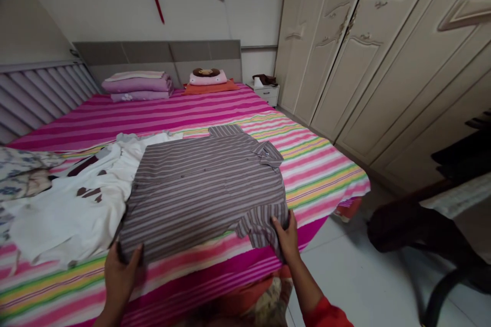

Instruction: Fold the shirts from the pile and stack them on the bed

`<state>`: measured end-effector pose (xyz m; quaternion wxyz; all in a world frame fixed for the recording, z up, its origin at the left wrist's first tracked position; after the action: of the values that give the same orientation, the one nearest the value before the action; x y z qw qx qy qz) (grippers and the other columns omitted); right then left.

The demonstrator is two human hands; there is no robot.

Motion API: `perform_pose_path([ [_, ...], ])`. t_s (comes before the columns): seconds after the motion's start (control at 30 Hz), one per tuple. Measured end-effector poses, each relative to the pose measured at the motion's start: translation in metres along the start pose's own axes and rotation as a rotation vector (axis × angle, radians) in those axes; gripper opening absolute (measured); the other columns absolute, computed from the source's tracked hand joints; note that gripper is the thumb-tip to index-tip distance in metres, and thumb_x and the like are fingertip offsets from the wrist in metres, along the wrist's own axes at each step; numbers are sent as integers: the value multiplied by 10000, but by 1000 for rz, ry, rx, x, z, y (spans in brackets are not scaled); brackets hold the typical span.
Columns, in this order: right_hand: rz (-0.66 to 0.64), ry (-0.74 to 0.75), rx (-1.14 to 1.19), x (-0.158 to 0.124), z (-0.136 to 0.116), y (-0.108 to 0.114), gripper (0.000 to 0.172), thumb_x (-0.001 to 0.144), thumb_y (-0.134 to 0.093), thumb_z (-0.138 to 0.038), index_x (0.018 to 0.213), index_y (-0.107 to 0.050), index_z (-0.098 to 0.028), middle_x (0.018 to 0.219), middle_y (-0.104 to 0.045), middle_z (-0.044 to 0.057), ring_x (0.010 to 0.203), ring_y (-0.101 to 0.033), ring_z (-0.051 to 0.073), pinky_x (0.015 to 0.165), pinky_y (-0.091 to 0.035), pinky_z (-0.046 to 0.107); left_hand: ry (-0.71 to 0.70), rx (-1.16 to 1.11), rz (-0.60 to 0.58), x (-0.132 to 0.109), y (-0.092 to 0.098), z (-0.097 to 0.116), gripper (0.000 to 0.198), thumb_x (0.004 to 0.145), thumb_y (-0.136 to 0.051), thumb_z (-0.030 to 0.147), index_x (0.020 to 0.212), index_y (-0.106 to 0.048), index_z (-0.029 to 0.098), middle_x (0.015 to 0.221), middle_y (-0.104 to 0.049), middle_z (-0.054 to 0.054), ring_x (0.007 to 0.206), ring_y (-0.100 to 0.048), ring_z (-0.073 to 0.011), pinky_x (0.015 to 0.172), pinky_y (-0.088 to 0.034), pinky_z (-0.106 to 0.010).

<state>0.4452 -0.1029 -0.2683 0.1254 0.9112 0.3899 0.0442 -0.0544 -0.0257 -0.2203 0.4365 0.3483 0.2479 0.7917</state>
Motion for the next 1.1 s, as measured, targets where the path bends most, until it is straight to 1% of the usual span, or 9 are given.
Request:
perform_pose_path([
  [0.1, -65, -280, 89, -23, 2, 19, 608, 608, -782, -555, 1074, -658, -186, 1123, -718, 101, 1099, -640, 297, 932, -519, 380, 172, -80, 10, 1, 7, -9, 841, 572, -600, 742, 1110, -557, 97, 942, -611, -124, 887, -603, -304, 850, -504, -472],
  [0.2, -287, -458, 183, -31, -11, 33, 418, 574, -824, -496, 814, -709, -173, 829, -762, 83, 818, -712, 275, 768, -559, 363, 330, -146, -20, 7, 13, -15, 821, 452, -667, 725, 1004, -549, 129, 829, -593, -61, 771, -603, -261, 773, -511, -444],
  [0.3, -473, -503, 310, -34, -25, 41, 408, 548, -848, -467, 791, -731, -161, 783, -763, 82, 752, -711, 248, 751, -550, 347, 478, -217, -147, 13, 16, -21, 713, 415, -708, 666, 900, -539, 171, 668, -570, 6, 637, -592, -222, 664, -497, -394],
  [0.43, -597, -504, 337, -46, -34, 40, 460, 528, -862, -469, 839, -741, -152, 831, -767, 97, 813, -714, 251, 840, -536, 367, 542, -268, -280, 18, 22, -24, 551, 437, -752, 599, 754, -574, 184, 532, -517, 42, 589, -565, -203, 620, -477, -352],
  [0.6, -575, -531, 281, -49, -45, 40, 412, 571, -839, -441, 867, -733, -174, 869, -767, 94, 891, -714, 274, 932, -523, 401, 716, -516, -428, 18, 32, -12, 432, 522, -826, 443, 789, -644, 156, 736, -688, -31, 752, -651, -205, 703, -524, -310],
  [0.73, -470, -446, 319, -12, -71, 52, 350, 621, -791, -448, 883, -720, -228, 889, -757, 83, 832, -715, 276, 772, -586, 399, 943, -868, -452, 19, 44, 19, 239, 645, -738, 118, 864, -647, 149, 816, -717, -42, 684, -668, -137, 600, -531, -211],
  [0.8, -455, -372, 322, 15, -88, 54, 294, 651, -766, -445, 851, -710, -237, 847, -744, 69, 757, -703, 257, 662, -591, 367, 1054, -990, -426, 22, 49, 37, 203, 697, -660, 42, 868, -634, 147, 762, -708, -31, 594, -647, -113, 518, -514, -181],
  [0.97, -399, -227, 413, 87, -134, 32, 154, 720, -700, -377, 739, -651, -232, 695, -683, 15, 639, -651, 189, 558, -564, 291, 1158, -1178, -400, 45, 54, 69, 112, 820, -531, 87, 756, -572, 171, 505, -533, 49, 375, -473, -66, 381, -439, -163],
  [1.1, -467, -256, 435, 139, -164, -6, 124, 771, -637, -348, 786, -644, -225, 719, -702, 45, 712, -681, 227, 632, -593, 343, 1131, -1227, -318, 78, 53, 80, 195, 890, -451, 143, 728, -556, 170, 567, -581, 16, 473, -560, -89, 490, -526, -219],
])
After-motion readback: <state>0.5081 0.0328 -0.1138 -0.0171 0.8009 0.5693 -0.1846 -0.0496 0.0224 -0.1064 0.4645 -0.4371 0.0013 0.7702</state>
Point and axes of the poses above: each hand's wrist, its own x-axis towards the middle knuckle, its own y-axis out of the back of the hand, z = x × y, the point moved 2 cm from there along x, towards the middle knuckle
